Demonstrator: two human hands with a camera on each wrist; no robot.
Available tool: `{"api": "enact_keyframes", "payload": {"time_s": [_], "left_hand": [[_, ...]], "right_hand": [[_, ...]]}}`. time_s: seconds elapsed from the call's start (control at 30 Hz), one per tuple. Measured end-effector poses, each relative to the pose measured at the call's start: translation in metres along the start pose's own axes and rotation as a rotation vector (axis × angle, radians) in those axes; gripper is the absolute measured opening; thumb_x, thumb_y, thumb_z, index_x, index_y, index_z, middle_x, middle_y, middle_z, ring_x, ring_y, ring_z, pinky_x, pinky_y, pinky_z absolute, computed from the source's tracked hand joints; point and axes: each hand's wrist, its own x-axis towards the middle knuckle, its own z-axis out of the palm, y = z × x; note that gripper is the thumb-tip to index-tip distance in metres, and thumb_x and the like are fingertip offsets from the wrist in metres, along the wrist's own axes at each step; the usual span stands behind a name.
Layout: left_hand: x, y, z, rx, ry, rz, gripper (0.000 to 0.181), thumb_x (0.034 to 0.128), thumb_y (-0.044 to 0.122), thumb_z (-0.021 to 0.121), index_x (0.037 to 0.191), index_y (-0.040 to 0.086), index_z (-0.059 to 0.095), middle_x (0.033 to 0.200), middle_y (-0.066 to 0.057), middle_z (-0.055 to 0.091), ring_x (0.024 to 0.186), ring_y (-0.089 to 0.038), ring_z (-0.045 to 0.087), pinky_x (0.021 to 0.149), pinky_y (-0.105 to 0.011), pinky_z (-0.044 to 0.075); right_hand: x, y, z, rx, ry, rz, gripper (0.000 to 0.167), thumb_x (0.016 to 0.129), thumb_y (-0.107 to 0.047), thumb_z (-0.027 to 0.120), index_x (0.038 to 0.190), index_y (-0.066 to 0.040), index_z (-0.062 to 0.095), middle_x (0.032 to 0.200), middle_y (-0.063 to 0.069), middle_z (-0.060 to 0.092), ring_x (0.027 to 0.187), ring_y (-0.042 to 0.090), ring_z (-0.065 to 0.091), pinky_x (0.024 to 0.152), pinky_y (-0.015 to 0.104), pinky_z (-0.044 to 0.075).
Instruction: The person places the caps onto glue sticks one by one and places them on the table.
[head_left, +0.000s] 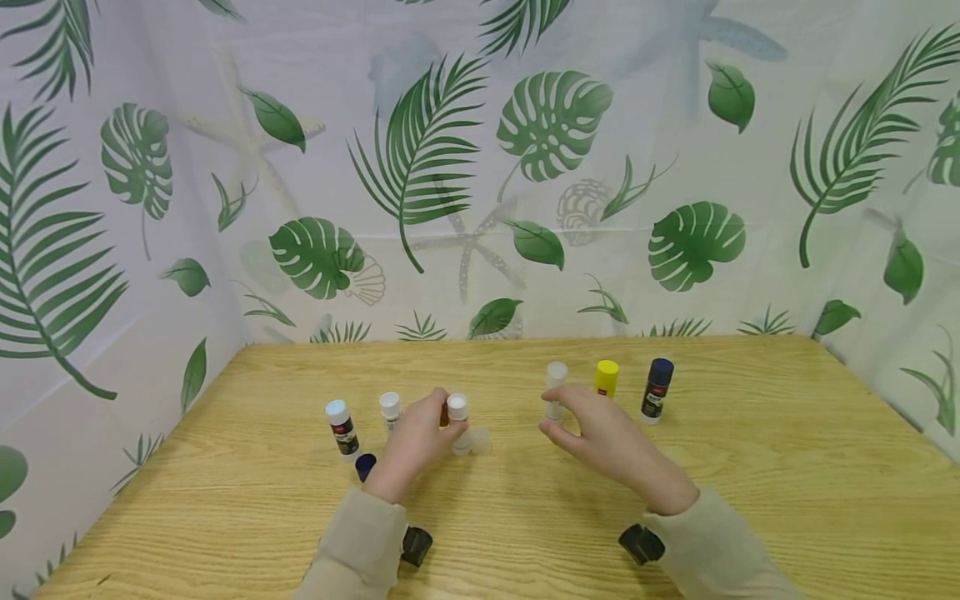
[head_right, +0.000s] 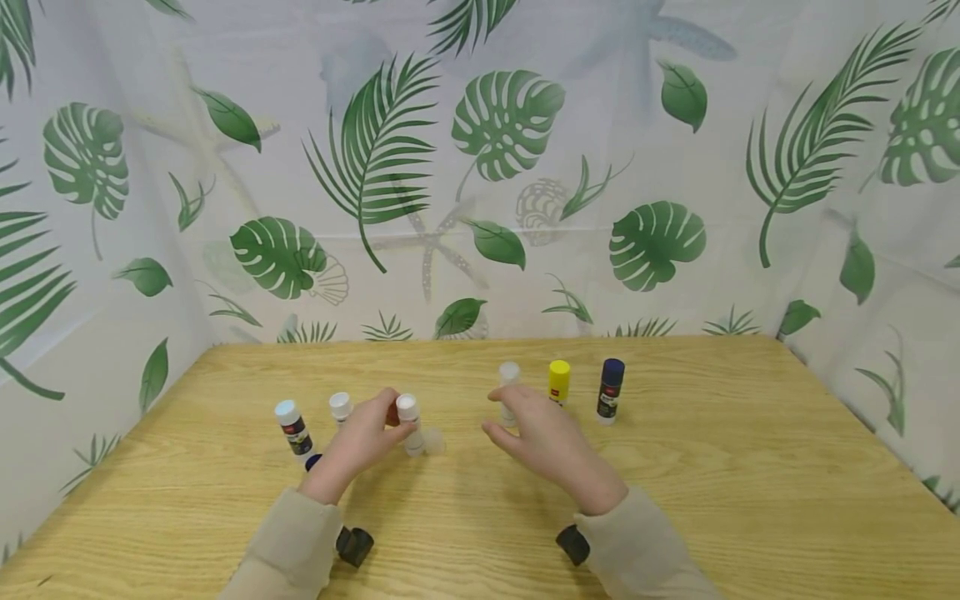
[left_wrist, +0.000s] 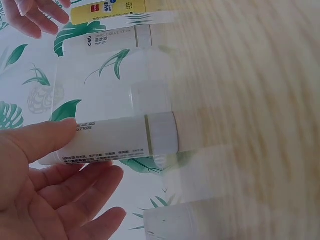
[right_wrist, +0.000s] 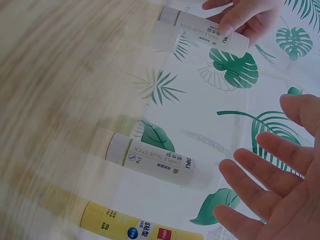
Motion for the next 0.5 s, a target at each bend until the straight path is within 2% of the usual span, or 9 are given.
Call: {"api": "enact_keyframes", "payload": {"time_s": [0.5], "left_hand": [[-0.0007, 0.0029, -0.0032, -0.021, 0.003, 0.026, 0.018, 0.0846, 0.016, 0.06, 0.094, 0.003, 0.051, 0.087, -0.009, 0.056, 0.076, -0.021, 0.053, 0.065, -0.034, 0.044]], "right_hand": [[0.0002, 0.0, -0.0008, 0.001, 0.004, -0.008, 0.034, 0.086, -0.024, 0.058, 0.111, -0.001, 0.055, 0.111, 0.013, 0.056, 0.102, 0.027, 0.053, 0.083, 0.043, 0.042]]}}
